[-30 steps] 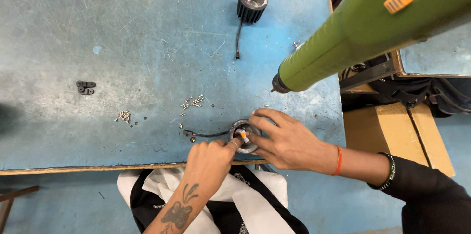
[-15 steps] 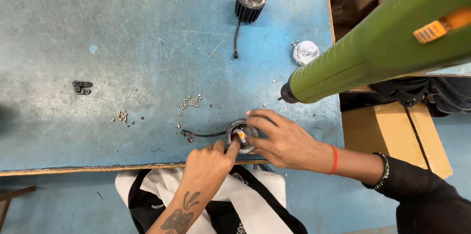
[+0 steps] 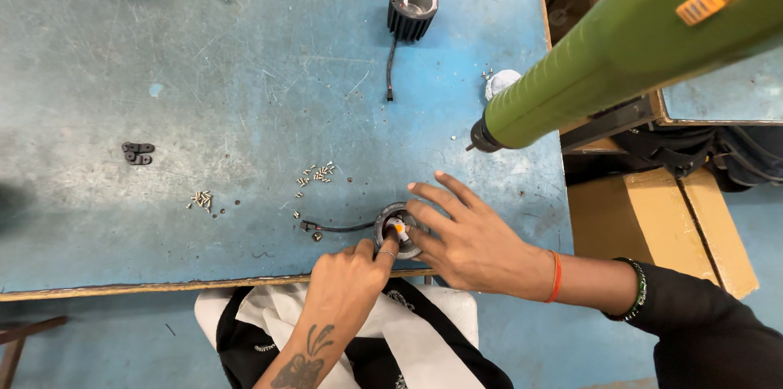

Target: The person assembles a small cylindrical electronic component by inserting a white plastic piece and securing it with a screwdriver. They then use a green heat gun to apply heat to the component while adjusting its position on the workbench.

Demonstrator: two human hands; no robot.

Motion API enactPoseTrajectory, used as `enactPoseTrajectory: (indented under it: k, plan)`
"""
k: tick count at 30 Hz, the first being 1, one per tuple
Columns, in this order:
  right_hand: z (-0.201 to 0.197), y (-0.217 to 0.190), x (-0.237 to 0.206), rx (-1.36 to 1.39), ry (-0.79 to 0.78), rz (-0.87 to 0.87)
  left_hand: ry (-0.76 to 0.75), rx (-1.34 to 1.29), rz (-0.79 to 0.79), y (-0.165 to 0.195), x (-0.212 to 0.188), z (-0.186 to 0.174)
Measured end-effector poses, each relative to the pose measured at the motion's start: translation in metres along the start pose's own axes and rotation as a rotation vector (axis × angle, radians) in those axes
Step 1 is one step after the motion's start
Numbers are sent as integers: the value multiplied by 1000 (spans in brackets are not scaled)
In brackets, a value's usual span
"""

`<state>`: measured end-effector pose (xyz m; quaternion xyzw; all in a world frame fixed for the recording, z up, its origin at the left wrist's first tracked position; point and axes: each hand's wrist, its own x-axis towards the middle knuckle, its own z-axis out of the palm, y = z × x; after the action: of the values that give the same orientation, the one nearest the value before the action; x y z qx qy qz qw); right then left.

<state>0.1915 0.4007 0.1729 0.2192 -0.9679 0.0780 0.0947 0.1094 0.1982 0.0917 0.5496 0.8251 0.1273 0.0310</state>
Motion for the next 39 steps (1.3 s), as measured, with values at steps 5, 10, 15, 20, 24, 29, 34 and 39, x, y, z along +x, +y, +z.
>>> enactPoseTrajectory:
  k: [5,10,15,20,24,29,34,39]
  plan:
    - [2,4,-2,90,-2,-5,-2,12,-6,3,-1,0]
    - [3,4,-2,94,19,-2,11,19,-17,4,0,2]
    - [4,1,-3,114,29,38,28,4,-4,3,1,2]
    - [6,-2,-5,90,25,67,25,-21,-4,2,3,-2]
    - [7,0,-6,143,12,97,22,1,18,3,5,-6]
    - [3,4,-2,59,25,57,41,-2,37,3,6,-9]
    - [-1,0,3,-50,2,61,12,11,39,3,8,-8]
    - [0,-7,4,-39,-9,114,19,2,39,3,9,-6]
